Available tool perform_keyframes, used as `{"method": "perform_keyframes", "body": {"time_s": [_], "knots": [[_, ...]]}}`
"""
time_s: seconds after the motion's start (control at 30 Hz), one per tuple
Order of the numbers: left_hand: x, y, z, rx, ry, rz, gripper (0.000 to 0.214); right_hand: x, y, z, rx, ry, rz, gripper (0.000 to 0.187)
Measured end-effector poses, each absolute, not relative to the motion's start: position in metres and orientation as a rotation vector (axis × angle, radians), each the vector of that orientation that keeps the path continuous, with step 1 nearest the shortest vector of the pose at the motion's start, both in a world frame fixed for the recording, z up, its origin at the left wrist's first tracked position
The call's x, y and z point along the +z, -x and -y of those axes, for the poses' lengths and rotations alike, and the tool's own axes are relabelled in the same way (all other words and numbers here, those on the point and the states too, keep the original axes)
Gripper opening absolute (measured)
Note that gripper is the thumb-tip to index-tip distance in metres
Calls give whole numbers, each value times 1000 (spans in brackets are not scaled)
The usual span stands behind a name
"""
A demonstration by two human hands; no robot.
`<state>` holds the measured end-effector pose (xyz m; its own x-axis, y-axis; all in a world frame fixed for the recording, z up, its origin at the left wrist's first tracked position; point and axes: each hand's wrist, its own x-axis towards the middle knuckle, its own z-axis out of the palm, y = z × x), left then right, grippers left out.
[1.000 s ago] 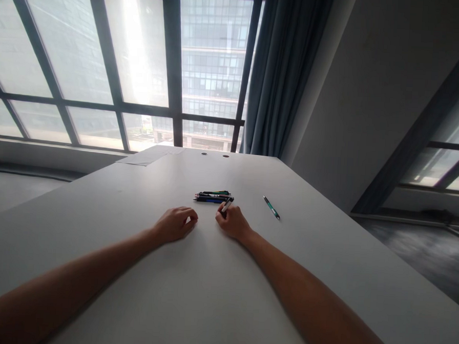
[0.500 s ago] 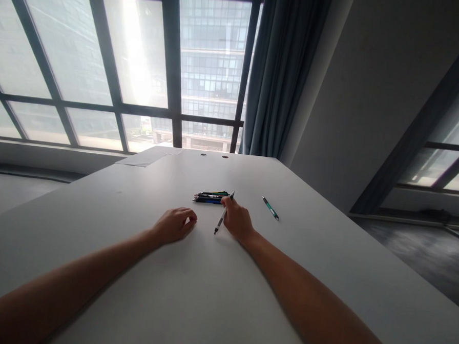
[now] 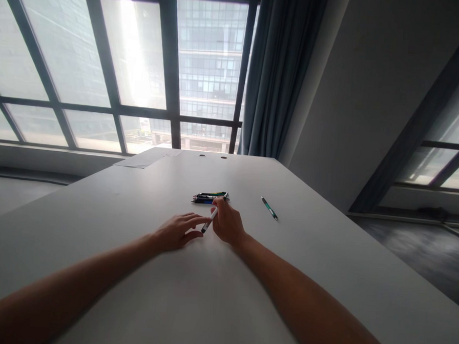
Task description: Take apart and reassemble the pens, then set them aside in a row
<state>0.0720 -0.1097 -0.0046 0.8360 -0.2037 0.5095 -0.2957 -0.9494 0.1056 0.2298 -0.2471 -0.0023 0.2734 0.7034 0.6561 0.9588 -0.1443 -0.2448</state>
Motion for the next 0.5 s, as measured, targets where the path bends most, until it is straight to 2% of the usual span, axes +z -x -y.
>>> {"method": "perform_keyframes", "body": {"time_s": [0.2, 0.5], "knots": [[-5, -73, 111, 804, -2876, 604, 35, -2, -226, 246, -550, 1915, 1592, 17], [-5, -74, 110, 829, -2862, 655, 33, -4, -224, 244, -555, 1922, 1616, 16]]}}
